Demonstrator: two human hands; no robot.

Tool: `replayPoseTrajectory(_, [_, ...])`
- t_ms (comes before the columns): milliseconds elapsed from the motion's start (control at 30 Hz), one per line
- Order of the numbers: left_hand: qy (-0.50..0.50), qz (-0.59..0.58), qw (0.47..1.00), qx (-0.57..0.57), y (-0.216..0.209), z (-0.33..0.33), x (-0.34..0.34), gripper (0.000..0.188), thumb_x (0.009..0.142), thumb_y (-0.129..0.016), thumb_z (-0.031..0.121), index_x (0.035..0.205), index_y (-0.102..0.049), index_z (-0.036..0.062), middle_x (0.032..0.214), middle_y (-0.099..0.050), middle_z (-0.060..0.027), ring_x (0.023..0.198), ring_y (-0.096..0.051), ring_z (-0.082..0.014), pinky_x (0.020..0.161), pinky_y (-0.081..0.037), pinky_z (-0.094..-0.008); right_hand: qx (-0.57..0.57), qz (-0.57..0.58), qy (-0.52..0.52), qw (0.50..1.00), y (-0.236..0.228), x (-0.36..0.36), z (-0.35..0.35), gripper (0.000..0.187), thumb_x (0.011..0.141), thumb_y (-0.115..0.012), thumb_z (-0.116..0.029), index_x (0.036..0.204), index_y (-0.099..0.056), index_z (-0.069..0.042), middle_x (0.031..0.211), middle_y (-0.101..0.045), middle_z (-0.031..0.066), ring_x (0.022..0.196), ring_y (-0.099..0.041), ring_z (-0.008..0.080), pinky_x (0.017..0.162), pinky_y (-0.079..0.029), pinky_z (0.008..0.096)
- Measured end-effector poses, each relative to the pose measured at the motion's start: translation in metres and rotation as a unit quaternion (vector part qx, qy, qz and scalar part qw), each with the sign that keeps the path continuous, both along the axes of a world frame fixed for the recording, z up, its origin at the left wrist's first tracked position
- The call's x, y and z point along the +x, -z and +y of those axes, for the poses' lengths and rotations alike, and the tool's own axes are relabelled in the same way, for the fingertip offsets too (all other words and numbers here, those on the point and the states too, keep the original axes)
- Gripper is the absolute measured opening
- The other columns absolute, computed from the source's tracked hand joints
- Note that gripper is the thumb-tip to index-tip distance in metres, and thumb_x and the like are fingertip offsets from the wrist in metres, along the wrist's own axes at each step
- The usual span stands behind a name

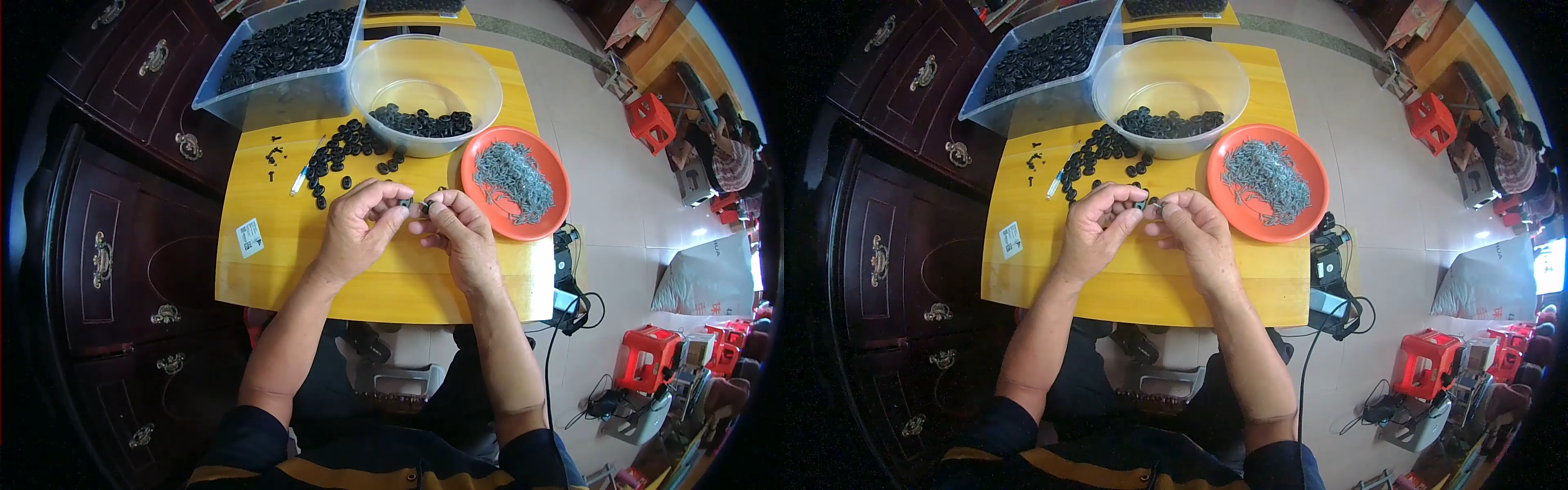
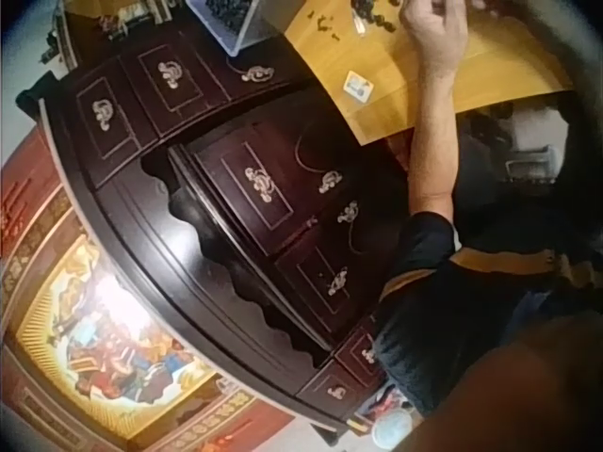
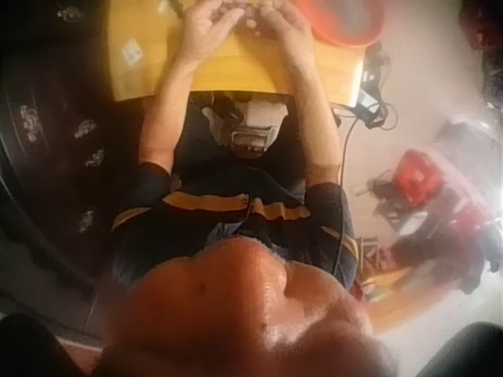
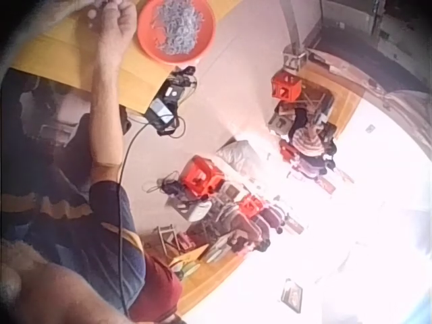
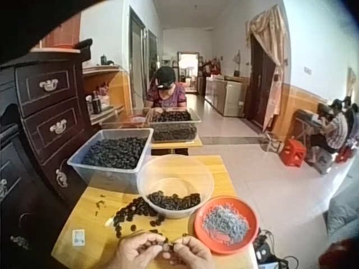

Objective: The person assembles plastic components by inserting pins into clips by hand, pours more clips from a bowl onto the table, and continues assembling the clips.

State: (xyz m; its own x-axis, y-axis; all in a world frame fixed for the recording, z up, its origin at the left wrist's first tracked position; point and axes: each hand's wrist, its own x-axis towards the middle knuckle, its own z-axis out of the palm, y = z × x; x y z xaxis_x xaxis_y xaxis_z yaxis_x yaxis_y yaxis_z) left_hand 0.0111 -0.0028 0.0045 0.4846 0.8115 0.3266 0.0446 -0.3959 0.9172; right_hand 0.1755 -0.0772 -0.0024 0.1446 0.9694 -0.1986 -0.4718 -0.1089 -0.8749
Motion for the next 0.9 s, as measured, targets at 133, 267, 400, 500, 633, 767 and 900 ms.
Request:
replayPoseTrajectory(133, [-0.003, 0.027, 0.998, 0.060, -0.005, 0.002, -0.001, 0.019, 0.087, -0.069, -0.005, 0.105, -0.067, 0.0000, 0.088, -0.065, -0.0064, 0.076, -0.065, -0.0122, 0.066, -0.053, -0.0262, 0.002, -0.010, 0.001, 1.000, 0.000, 0.001, 0.000, 0.013, 0.104, -0.057, -0.022, 0.108, -0.061, -0.010, 0.104, -0.071, 0.0043, 0.088, -0.069, 0.0112, 0.074, -0.052, 0.0249])
replayPoseTrajectory(267, [-0.003, 0.061, 0.991, 0.123, -0.005, 0.005, -0.003, 0.016, 0.088, -0.068, -0.003, 0.104, -0.067, 0.0002, 0.087, -0.065, -0.0070, 0.074, -0.066, -0.0134, 0.066, -0.053, -0.0261, 0.005, -0.013, -0.010, 1.000, 0.000, 0.001, 0.000, 0.013, 0.104, -0.058, -0.022, 0.107, -0.061, -0.010, 0.102, -0.071, 0.0040, 0.087, -0.068, 0.0110, 0.074, -0.052, 0.0252])
replayPoseTrajectory(400, [-0.017, 0.021, 0.996, 0.080, 0.003, 0.006, -0.004, 0.010, 0.091, -0.067, -0.001, 0.101, -0.067, 0.0001, 0.089, -0.068, -0.0063, 0.076, -0.066, -0.0123, 0.067, -0.053, -0.0256, 0.014, -0.041, -0.006, 0.999, 0.001, -0.002, 0.001, 0.013, 0.103, -0.059, -0.020, 0.107, -0.061, -0.008, 0.099, -0.070, 0.0033, 0.083, -0.066, 0.0107, 0.074, -0.051, 0.0243])
replayPoseTrajectory(500, [0.006, 0.000, 1.000, -0.021, 0.003, 0.001, -0.006, 0.012, 0.097, -0.063, 0.002, 0.109, -0.065, -0.0002, 0.094, -0.065, -0.0020, 0.080, -0.061, -0.0060, 0.073, -0.052, -0.0216, 0.020, -0.062, -0.001, 0.998, 0.001, -0.002, 0.001, 0.012, 0.102, -0.060, -0.017, 0.107, -0.061, -0.006, 0.096, -0.069, 0.0022, 0.082, -0.064, 0.0096, 0.073, -0.049, 0.0234])
replayPoseTrajectory(633, [0.002, -0.035, 0.997, -0.069, 0.007, 0.001, -0.004, 0.017, 0.096, -0.063, -0.001, 0.114, -0.063, -0.0002, 0.094, -0.065, -0.0007, 0.081, -0.061, -0.0047, 0.073, -0.052, -0.0204, 0.049, -0.103, 0.004, 0.993, 0.012, -0.001, 0.003, 0.011, 0.101, -0.060, -0.013, 0.105, -0.062, -0.003, 0.095, -0.067, 0.0016, 0.083, -0.063, 0.0086, 0.073, -0.052, 0.0242])
replayPoseTrajectory(767, [0.027, -0.038, 0.995, -0.093, 0.008, 0.003, -0.005, 0.022, 0.095, -0.063, -0.004, 0.116, -0.061, -0.0003, 0.094, -0.064, -0.0003, 0.080, -0.061, -0.0041, 0.073, -0.052, -0.0206, 0.057, -0.159, 0.030, 0.985, 0.008, -0.006, 0.003, 0.010, 0.101, -0.060, -0.009, 0.104, -0.062, 0.000, 0.094, -0.066, 0.0021, 0.086, -0.063, 0.0088, 0.076, -0.055, 0.0262])
replayPoseTrajectory(900, [0.025, -0.029, 0.996, -0.084, 0.007, 0.002, -0.005, 0.023, 0.094, -0.063, -0.006, 0.116, -0.062, -0.0003, 0.094, -0.065, 0.0001, 0.081, -0.060, -0.0036, 0.073, -0.052, -0.0201, 0.058, -0.161, 0.039, 0.984, 0.007, -0.007, 0.003, 0.010, 0.101, -0.059, -0.007, 0.104, -0.062, 0.002, 0.093, -0.066, 0.0030, 0.087, -0.064, 0.0092, 0.077, -0.056, 0.0276])
